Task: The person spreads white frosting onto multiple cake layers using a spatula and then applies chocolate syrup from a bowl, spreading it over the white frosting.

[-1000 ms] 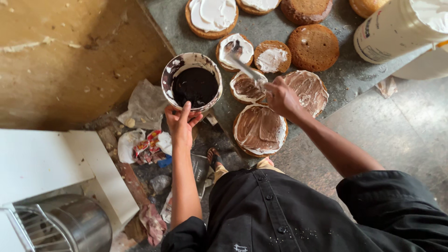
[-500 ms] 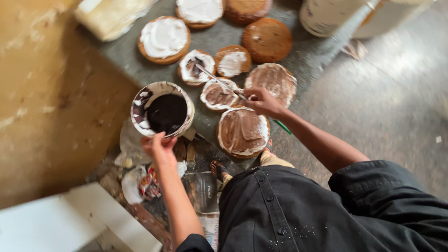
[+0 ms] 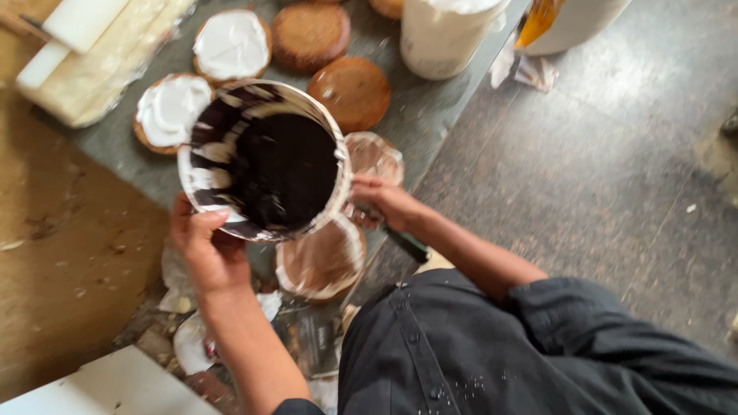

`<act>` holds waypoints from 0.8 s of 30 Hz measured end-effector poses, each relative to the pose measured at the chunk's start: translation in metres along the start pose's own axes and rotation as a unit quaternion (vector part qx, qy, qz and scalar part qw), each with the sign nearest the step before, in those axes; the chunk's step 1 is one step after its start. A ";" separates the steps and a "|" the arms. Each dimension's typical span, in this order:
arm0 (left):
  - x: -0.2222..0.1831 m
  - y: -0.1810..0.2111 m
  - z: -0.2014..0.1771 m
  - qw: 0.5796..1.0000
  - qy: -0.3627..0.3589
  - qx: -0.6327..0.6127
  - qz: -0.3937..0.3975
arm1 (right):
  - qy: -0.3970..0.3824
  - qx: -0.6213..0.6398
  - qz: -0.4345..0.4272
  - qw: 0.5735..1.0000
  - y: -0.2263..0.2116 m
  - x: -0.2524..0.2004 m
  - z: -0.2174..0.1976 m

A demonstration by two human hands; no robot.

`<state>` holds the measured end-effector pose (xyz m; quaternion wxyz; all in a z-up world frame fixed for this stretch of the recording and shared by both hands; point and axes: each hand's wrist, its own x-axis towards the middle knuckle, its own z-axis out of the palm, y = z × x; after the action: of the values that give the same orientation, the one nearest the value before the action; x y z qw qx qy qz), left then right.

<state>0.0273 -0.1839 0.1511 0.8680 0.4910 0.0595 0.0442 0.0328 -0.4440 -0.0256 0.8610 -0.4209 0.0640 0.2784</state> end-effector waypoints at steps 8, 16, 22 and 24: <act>-0.007 -0.064 0.073 0.996 0.072 0.035 -0.037 | -0.048 0.005 0.023 0.999 -0.037 -0.005 -0.074; -0.027 -0.029 -0.007 0.944 0.300 0.095 0.099 | -0.089 -0.187 -0.044 0.977 -0.088 0.030 -0.040; -0.020 -0.025 -0.087 0.890 0.411 0.152 0.127 | -0.142 -0.205 -0.071 0.966 -0.107 0.050 0.026; -0.015 -0.027 -0.119 0.880 0.433 0.163 0.109 | -0.078 -0.366 -0.055 0.926 -0.088 0.045 0.022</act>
<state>-0.0043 -0.0986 0.0678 0.6529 0.5607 0.3823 0.3363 0.1143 -0.4511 0.0338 0.6631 -0.6867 -0.1329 0.2664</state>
